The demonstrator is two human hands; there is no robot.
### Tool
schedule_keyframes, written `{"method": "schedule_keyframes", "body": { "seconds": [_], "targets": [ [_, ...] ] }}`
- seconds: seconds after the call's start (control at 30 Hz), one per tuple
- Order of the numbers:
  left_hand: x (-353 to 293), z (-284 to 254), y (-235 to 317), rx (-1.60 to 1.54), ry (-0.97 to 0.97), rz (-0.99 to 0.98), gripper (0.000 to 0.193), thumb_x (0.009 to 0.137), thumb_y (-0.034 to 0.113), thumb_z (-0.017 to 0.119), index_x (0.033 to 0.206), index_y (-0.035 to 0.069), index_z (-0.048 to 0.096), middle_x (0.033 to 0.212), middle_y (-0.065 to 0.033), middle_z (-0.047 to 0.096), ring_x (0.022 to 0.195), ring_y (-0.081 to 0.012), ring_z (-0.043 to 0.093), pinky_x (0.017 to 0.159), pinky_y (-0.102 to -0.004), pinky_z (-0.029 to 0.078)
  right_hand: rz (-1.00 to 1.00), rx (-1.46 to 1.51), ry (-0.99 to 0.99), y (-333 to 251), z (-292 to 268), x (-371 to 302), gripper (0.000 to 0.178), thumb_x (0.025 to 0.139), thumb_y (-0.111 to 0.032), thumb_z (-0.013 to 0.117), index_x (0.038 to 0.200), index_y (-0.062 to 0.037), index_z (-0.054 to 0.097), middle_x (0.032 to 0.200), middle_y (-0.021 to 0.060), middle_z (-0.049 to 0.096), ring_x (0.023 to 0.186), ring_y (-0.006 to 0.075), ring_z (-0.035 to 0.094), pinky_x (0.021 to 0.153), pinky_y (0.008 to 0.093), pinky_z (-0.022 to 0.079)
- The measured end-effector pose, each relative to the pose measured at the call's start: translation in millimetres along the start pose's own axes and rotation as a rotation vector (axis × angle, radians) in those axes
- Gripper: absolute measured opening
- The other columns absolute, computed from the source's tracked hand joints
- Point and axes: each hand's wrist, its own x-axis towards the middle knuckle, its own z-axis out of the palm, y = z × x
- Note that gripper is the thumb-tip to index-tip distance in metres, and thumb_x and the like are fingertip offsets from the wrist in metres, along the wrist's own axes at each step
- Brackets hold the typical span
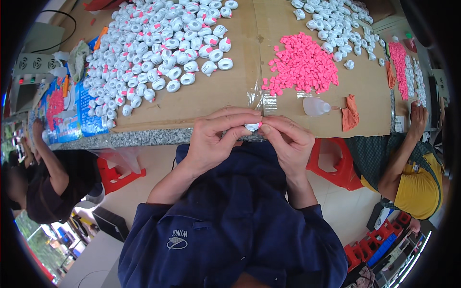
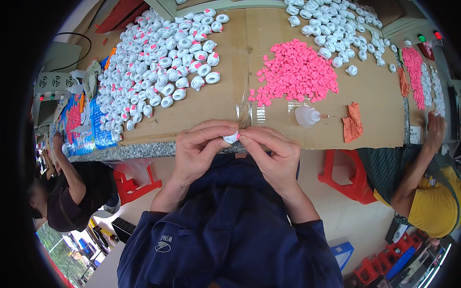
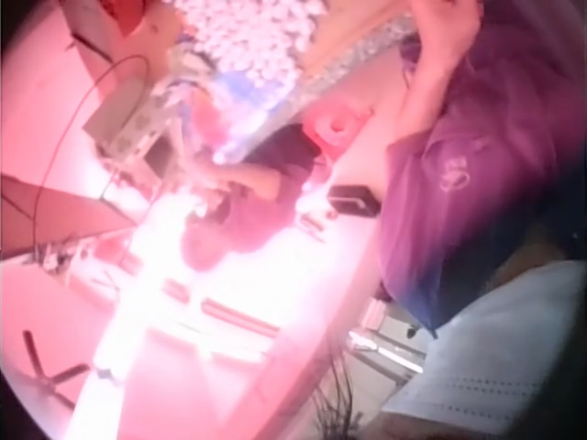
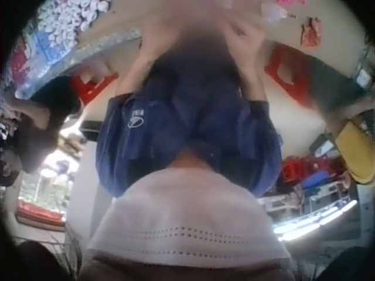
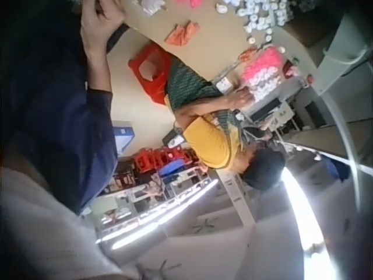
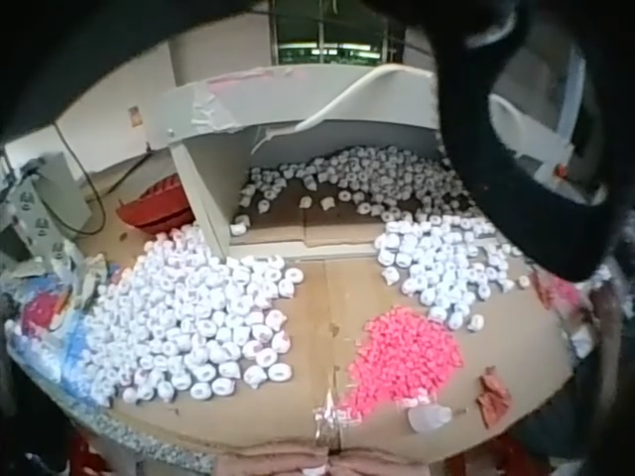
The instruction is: Assembling small toy components by gluing pink decorative elements onto white plastic bases.
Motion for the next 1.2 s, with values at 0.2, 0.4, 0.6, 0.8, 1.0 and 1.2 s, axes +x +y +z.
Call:
{"method": "schedule_keyframes", "body": {
  "seconds": [0.2,0.4,0.6,0.8,1.0,1.2],
  "targets": [
    [-0.6,-1.7,-0.4,-0.022,0.001,-0.02,0.027,0.076,-0.009,0.054,0.097,0.003,0.065,0.1,-0.0109,0.063,0.09,-0.0183,0.061,0.073,-0.0249,0.05,-0.001,0.005,-0.006,0.4,2.1,0.1,0.014,0.075,0.005,0.064,0.088,0.0031,0.066,0.085,0.0117,0.065,0.078,0.0162,0.062,0.069,0.0249,0.049],
    [-1.8,-2.2,-1.4,-0.049,-0.003,-0.065,0.026,0.077,-0.008,0.054,0.098,0.003,0.065,0.102,-0.0098,0.062,0.093,-0.016,0.06,0.075,-0.0235,0.05,0.004,0.039,-0.008,2.1,3.6,0.4,0.013,0.076,0.004,0.063,0.089,0.0035,0.065,0.087,0.0116,0.065,0.078,0.0147,0.062,0.067,0.0235,0.05],
    [-5.0,3.1,-6.0,-0.385,0.051,-0.166,0.022,0.083,-0.007,0.051,0.102,0.0,0.06,0.111,-0.0104,0.058,0.098,-0.0141,0.057,0.079,-0.0224,0.048,-0.016,0.066,0.05,-1.7,11.7,3.6,0.014,0.078,0.004,0.062,0.092,0.0027,0.064,0.088,0.0099,0.063,0.077,0.0129,0.061,0.062,0.0226,0.052],
    [-2.3,11.4,-10.4,-0.526,0.05,-0.032,0.024,0.081,-0.008,0.054,0.105,-0.004,0.055,0.112,-0.0153,0.056,0.102,-0.0188,0.055,0.084,-0.0258,0.047,0.106,0.135,0.044,-5.7,11.9,2.9,0.014,0.078,0.005,0.061,0.092,0.0038,0.062,0.088,0.0081,0.061,0.076,0.012,0.058,0.065,0.0207,0.047],
    [-4.4,9.2,-9.5,-0.547,0.078,-0.158,0.024,0.079,-0.009,0.057,0.102,-0.003,0.055,0.111,-0.0194,0.056,0.106,-0.0252,0.055,0.089,-0.0349,0.046,-0.143,-0.116,0.061,-6.1,14.8,2.6,0.017,0.073,0.008,0.065,0.089,0.0034,0.064,0.084,0.0104,0.062,0.075,0.0154,0.059,0.063,0.0217,0.046],
    [-9.0,6.1,-14.6,-0.578,0.029,-0.158,0.023,0.081,-0.006,0.057,0.104,-0.003,0.056,0.113,-0.0139,0.056,0.095,-0.0119,0.057,0.064,-0.0168,0.046,-0.174,-0.167,0.035,-5.3,14.1,0.2,0.018,0.071,0.008,0.065,0.089,0.0033,0.064,0.084,0.0107,0.062,0.074,0.0156,0.058,0.061,0.0218,0.046]
  ]
}}
